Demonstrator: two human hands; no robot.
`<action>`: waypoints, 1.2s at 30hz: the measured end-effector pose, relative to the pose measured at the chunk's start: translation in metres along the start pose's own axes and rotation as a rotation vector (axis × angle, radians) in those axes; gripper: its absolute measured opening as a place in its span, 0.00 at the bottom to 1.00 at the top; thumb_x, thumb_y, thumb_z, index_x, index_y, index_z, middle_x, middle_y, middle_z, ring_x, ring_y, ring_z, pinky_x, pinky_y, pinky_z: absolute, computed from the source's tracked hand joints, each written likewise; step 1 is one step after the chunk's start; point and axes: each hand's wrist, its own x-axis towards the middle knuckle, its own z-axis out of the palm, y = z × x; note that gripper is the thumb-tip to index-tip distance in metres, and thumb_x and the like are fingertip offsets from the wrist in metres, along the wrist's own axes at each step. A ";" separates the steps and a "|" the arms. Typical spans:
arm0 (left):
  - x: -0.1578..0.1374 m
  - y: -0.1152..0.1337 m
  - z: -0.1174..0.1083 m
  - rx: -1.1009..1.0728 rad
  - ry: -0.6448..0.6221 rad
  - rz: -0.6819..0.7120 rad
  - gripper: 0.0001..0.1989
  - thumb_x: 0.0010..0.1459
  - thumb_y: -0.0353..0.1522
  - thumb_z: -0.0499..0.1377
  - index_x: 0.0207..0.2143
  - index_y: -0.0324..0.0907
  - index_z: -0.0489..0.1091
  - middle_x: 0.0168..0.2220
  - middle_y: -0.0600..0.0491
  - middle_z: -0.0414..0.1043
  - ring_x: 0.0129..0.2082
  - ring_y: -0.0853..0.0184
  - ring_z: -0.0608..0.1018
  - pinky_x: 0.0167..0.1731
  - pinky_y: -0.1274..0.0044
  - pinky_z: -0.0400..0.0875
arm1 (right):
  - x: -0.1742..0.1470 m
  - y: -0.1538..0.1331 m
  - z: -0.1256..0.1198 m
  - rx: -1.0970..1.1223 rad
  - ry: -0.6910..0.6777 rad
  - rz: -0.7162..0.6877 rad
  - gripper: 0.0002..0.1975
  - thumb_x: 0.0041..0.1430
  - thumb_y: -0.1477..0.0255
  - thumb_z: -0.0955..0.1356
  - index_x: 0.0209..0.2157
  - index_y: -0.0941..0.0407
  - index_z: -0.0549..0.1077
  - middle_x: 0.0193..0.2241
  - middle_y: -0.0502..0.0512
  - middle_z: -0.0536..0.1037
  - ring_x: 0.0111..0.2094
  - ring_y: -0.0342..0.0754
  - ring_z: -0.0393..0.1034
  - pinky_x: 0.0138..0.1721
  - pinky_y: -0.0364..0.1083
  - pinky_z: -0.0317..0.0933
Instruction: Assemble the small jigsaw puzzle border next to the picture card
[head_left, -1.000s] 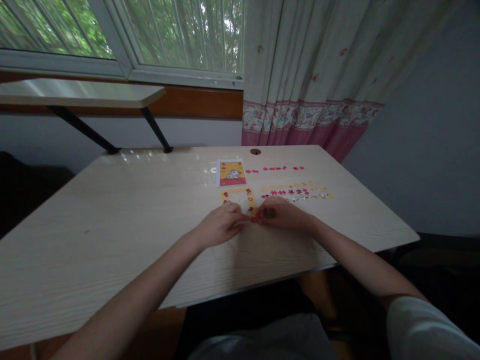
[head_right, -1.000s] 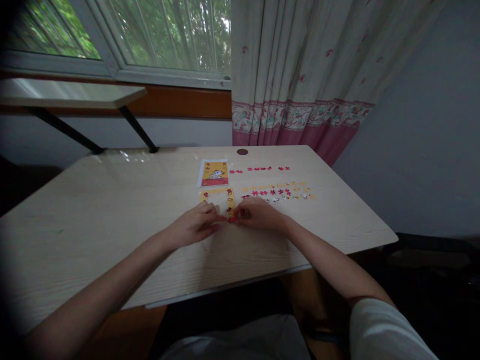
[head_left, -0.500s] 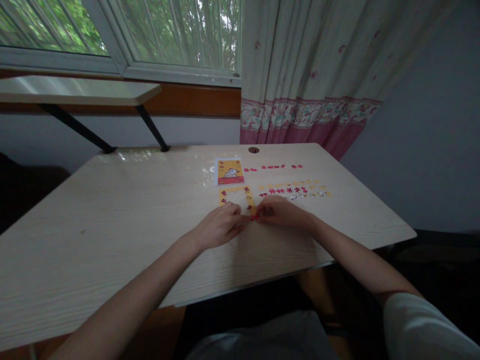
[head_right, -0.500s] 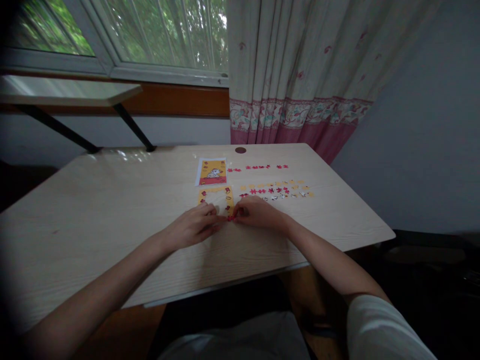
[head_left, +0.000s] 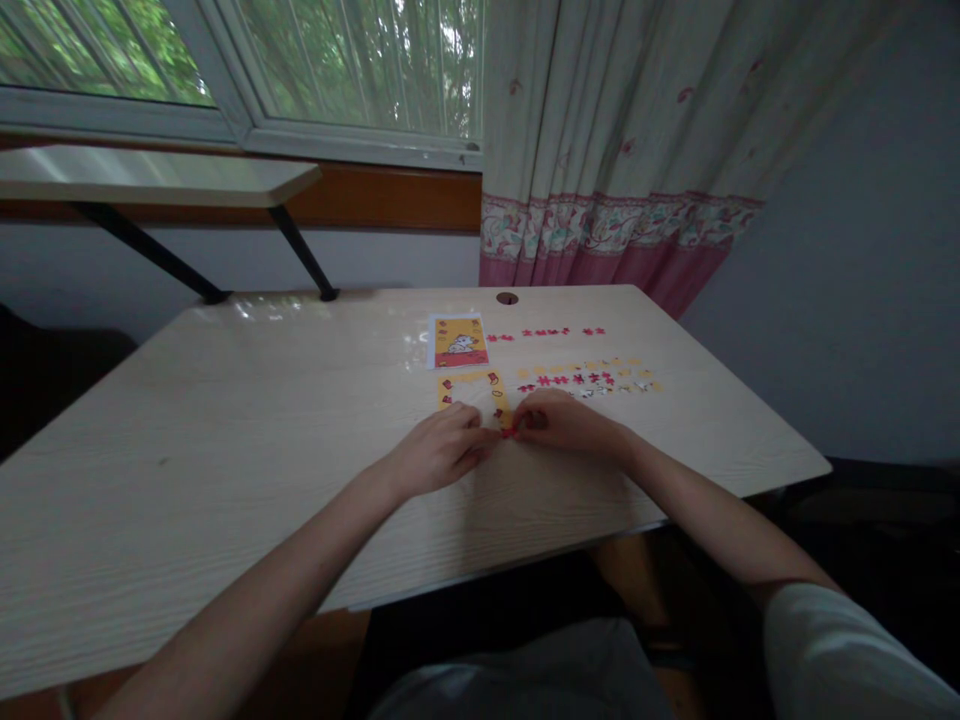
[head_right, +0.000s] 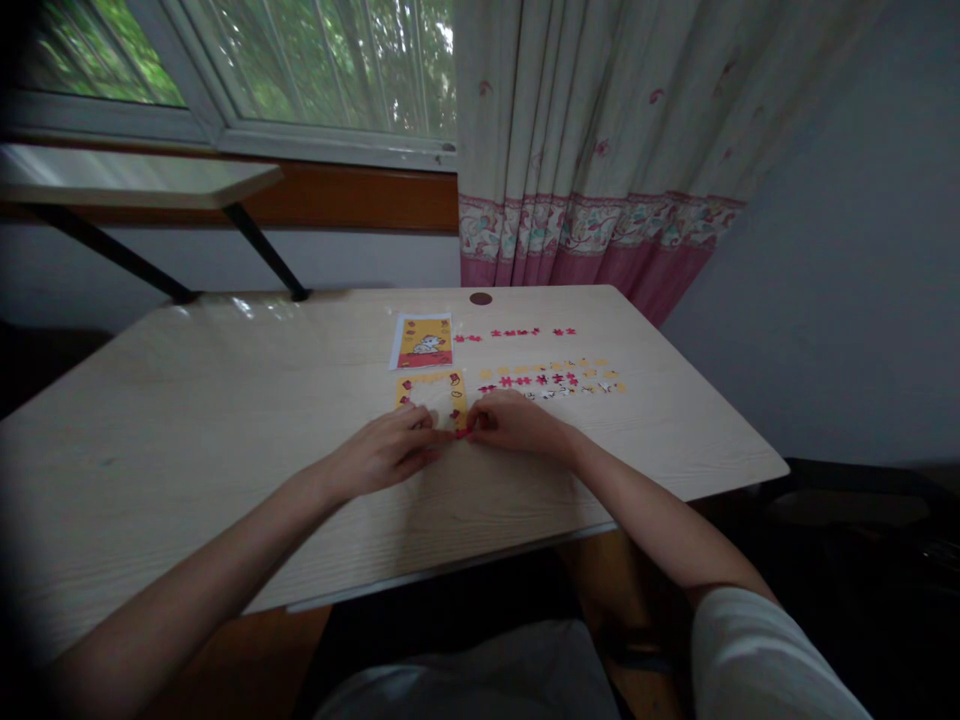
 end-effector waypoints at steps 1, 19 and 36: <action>0.000 0.000 0.000 -0.002 0.001 -0.003 0.15 0.65 0.33 0.51 0.50 0.43 0.72 0.37 0.48 0.67 0.38 0.62 0.70 0.39 0.71 0.66 | 0.000 -0.001 -0.001 -0.003 0.004 -0.005 0.04 0.53 0.74 0.70 0.33 0.57 0.77 0.26 0.50 0.74 0.27 0.40 0.64 0.32 0.41 0.54; 0.001 0.002 -0.002 0.039 -0.014 0.009 0.15 0.64 0.32 0.51 0.50 0.42 0.72 0.36 0.48 0.67 0.37 0.62 0.69 0.36 0.72 0.66 | -0.004 -0.002 0.000 -0.188 0.035 -0.150 0.05 0.58 0.73 0.68 0.36 0.58 0.76 0.33 0.56 0.76 0.35 0.45 0.67 0.39 0.45 0.57; 0.000 0.001 0.000 0.048 0.036 0.023 0.15 0.65 0.33 0.50 0.51 0.42 0.70 0.36 0.48 0.67 0.35 0.63 0.69 0.34 0.73 0.65 | -0.002 0.001 0.004 -0.113 0.021 -0.140 0.05 0.59 0.74 0.67 0.35 0.57 0.76 0.33 0.54 0.76 0.34 0.44 0.67 0.38 0.43 0.58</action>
